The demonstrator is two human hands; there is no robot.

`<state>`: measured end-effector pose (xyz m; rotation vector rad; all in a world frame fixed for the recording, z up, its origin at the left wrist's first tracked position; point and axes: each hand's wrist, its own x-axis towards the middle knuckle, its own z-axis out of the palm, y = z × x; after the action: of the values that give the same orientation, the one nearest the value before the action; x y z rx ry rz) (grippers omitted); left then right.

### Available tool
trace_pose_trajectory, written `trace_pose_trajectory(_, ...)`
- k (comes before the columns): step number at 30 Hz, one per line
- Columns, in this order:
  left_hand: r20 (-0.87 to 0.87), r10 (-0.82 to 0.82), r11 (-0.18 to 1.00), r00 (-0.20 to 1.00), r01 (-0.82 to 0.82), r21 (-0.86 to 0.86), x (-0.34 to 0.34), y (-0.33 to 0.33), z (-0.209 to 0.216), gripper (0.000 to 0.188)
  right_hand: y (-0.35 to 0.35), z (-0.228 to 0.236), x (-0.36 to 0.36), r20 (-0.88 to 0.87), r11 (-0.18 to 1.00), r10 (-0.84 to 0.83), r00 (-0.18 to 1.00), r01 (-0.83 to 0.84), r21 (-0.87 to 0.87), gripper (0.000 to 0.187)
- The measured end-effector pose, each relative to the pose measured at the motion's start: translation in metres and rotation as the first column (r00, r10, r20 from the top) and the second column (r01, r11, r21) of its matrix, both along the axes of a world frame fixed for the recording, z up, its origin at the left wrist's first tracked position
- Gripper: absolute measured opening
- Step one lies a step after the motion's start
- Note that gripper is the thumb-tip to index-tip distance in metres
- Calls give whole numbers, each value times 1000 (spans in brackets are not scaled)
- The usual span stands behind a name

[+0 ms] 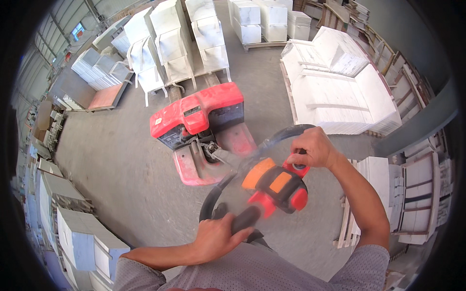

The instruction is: The person operates a red manual pallet jack in a warehouse, moving it forward and backward between stacks of wrapped furniture components. The person steers and positions the jack near pallets and wrapped items without lifting any load during the clip.

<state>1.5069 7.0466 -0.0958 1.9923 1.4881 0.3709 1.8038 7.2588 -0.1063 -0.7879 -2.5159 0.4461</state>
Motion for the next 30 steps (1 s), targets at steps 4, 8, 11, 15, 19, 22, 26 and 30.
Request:
trace_pose_trajectory(4, -20, 56, 990, 998, -59, -131, 9, 23, 1, 51, 33, -5, 4, 15, 999, 26, 1000, -26, -22, 43)
trace_pose_trajectory(8, -5, 73, 981, 997, -73, -181, 3, 46, 1, 53, 62, -4, -6, 64, 1000, 28, 998, -28, -10, 39)
trace_pose_trajectory(11, -13, 77, 987, 997, -78, -137, -12, 63, -1, 55, 85, 1, -25, 123, 995, 62, 990, -71, 69, 32)
trace_pose_trajectory(15, 64, 121, 987, 991, -113, -112, -36, 71, -6, 56, 87, -5, -48, 63, 997, -47, 997, 50, -56, 37)
trace_pose_trajectory(19, 36, 145, 974, 989, -136, -179, -45, 48, -15, 46, 62, -16, -58, 83, 986, 145, 986, -137, -98, 38)
trace_pose_trajectory(22, 14, 152, 977, 988, -149, -151, -49, 38, -26, 37, 49, -18, -56, 151, 998, 12, 989, -2, -68, 40)
trace_pose_trajectory(26, 65, 191, 981, 979, -189, -30, -55, 34, -49, 31, 47, -38, -51, 183, 997, 42, 982, -29, -76, 40)
trace_pose_trajectory(30, 34, 207, 965, 978, -210, 155, -40, 41, -95, 39, 47, -80, -47, 132, 996, 82, 988, -77, -45, 41)
